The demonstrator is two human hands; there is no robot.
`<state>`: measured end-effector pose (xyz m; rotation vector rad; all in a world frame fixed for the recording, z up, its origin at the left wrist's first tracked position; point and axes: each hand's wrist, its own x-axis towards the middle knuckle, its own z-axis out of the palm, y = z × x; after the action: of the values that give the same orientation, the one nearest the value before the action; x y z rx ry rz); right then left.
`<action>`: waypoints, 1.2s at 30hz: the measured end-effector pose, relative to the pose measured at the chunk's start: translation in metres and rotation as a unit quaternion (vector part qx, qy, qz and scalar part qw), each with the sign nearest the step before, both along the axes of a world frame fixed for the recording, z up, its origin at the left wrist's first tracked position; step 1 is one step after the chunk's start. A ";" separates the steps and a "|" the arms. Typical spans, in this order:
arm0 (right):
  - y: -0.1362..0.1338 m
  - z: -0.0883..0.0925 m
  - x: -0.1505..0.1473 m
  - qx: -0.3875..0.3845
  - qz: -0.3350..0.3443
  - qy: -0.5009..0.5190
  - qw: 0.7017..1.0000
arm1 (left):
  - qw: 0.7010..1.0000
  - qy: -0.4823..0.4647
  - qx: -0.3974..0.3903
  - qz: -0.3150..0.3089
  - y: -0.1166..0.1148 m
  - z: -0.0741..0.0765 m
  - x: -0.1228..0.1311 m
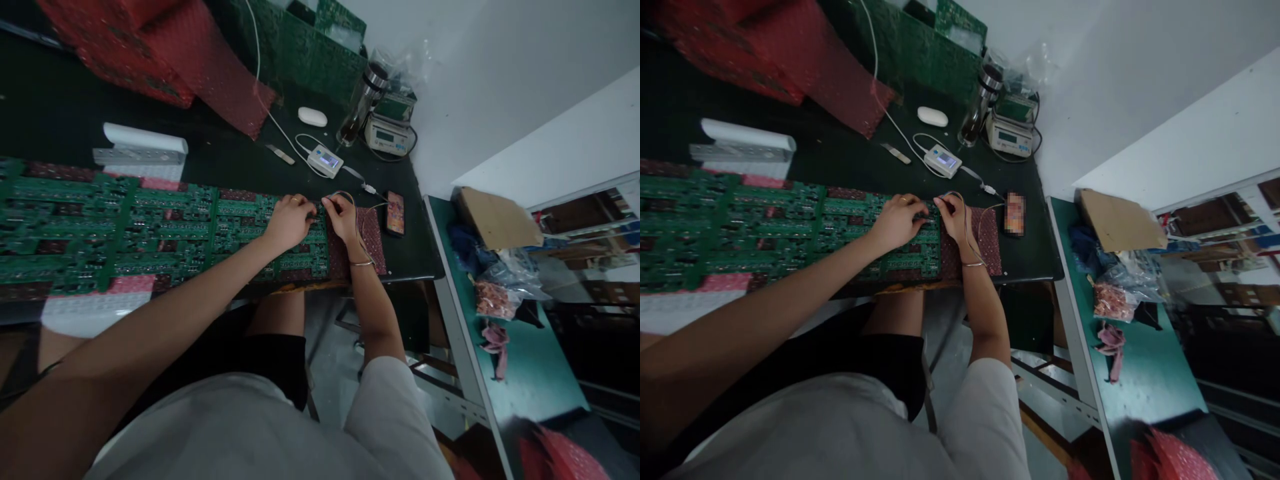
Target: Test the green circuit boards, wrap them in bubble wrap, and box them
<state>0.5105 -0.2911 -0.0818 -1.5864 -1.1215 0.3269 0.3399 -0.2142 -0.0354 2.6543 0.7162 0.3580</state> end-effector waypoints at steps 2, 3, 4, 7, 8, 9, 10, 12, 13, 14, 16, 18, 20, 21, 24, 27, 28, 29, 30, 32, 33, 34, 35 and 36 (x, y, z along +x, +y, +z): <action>0.001 0.004 0.000 -0.009 -0.004 0.009 1.000 | 0.997 0.004 0.036 -0.062 -0.003 0.001 -0.010; 0.000 0.008 0.000 -0.014 -0.007 0.013 1.000 | 0.995 0.006 0.047 -0.085 -0.005 0.001 -0.015; -0.003 0.014 0.000 -0.019 -0.011 0.016 1.000 | 0.993 0.009 0.054 -0.100 -0.005 0.002 -0.019; -0.024 0.035 -0.005 -0.032 -0.005 0.010 0.999 | 0.991 0.024 0.064 -0.114 -0.005 0.004 -0.024; -0.035 0.041 -0.010 -0.037 0.007 -0.002 0.999 | 0.990 0.031 0.069 -0.115 -0.004 0.005 -0.024; -0.047 0.047 -0.015 -0.039 0.023 -0.017 0.999 | 0.990 0.036 0.073 -0.117 -0.003 0.005 -0.023; -0.059 0.050 -0.022 -0.039 0.040 -0.033 0.998 | 0.990 0.040 0.074 -0.117 -0.002 0.005 -0.021; -0.082 0.050 -0.038 -0.039 0.064 -0.059 0.995 | 0.991 0.041 0.062 -0.113 0.000 0.004 -0.018; -0.090 0.047 -0.045 -0.041 0.068 -0.065 0.995 | 0.991 0.042 0.049 -0.114 0.001 0.004 -0.017; -0.097 0.044 -0.052 -0.048 0.066 -0.068 0.994 | 0.992 0.041 0.035 -0.118 0.002 0.003 -0.017; -0.103 0.035 -0.061 -0.063 0.048 -0.073 0.994 | 0.991 0.030 0.004 -0.130 0.003 0.005 -0.024; -0.104 0.029 -0.065 -0.068 0.033 -0.078 0.994 | 0.991 -0.004 -0.018 -0.132 0.002 0.010 -0.044; -0.102 0.026 -0.066 -0.059 0.035 -0.085 0.994 | 0.992 -0.057 -0.030 -0.112 -0.001 0.021 -0.076; -0.101 0.025 -0.065 -0.055 0.039 -0.089 0.994 | 0.991 -0.084 -0.032 -0.100 -0.004 0.028 -0.095; -0.099 0.025 -0.064 -0.053 0.040 -0.104 0.992 | 0.985 -0.159 -0.027 -0.060 -0.012 0.048 -0.160; -0.098 0.024 -0.062 -0.055 0.045 -0.121 0.990 | 0.982 -0.184 -0.025 0.018 -0.021 0.062 -0.217; -0.098 0.025 -0.062 -0.053 0.051 -0.127 0.989 | 0.982 -0.181 -0.029 0.047 -0.023 0.064 -0.233; -0.098 0.025 -0.062 -0.051 0.057 -0.132 0.988 | 0.980 -0.178 -0.030 0.078 -0.026 0.065 -0.247; -0.097 0.025 -0.061 -0.050 0.063 -0.138 0.987 | 0.978 -0.175 -0.026 0.112 -0.028 0.064 -0.260; -0.097 0.025 -0.061 -0.051 0.064 -0.148 0.986 | 0.971 -0.166 -0.012 0.170 -0.032 0.061 -0.282; -0.097 0.025 -0.062 -0.049 0.059 -0.152 0.985 | 0.969 -0.162 -0.003 0.188 -0.032 0.057 -0.291; -0.097 0.024 -0.062 -0.045 0.052 -0.154 0.986 | 0.968 -0.158 0.005 0.192 -0.033 0.054 -0.300; -0.097 0.022 -0.062 -0.037 0.044 -0.154 0.986 | 0.971 -0.153 0.010 0.186 -0.033 0.050 -0.308; -0.098 0.020 -0.063 -0.031 0.038 -0.152 0.987 | 0.975 -0.147 0.012 0.168 -0.032 0.046 -0.315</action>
<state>0.4475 -0.3886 -0.0622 -1.6893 -1.4193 0.1725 0.0247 -0.2465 0.0104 2.4209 1.0631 0.8347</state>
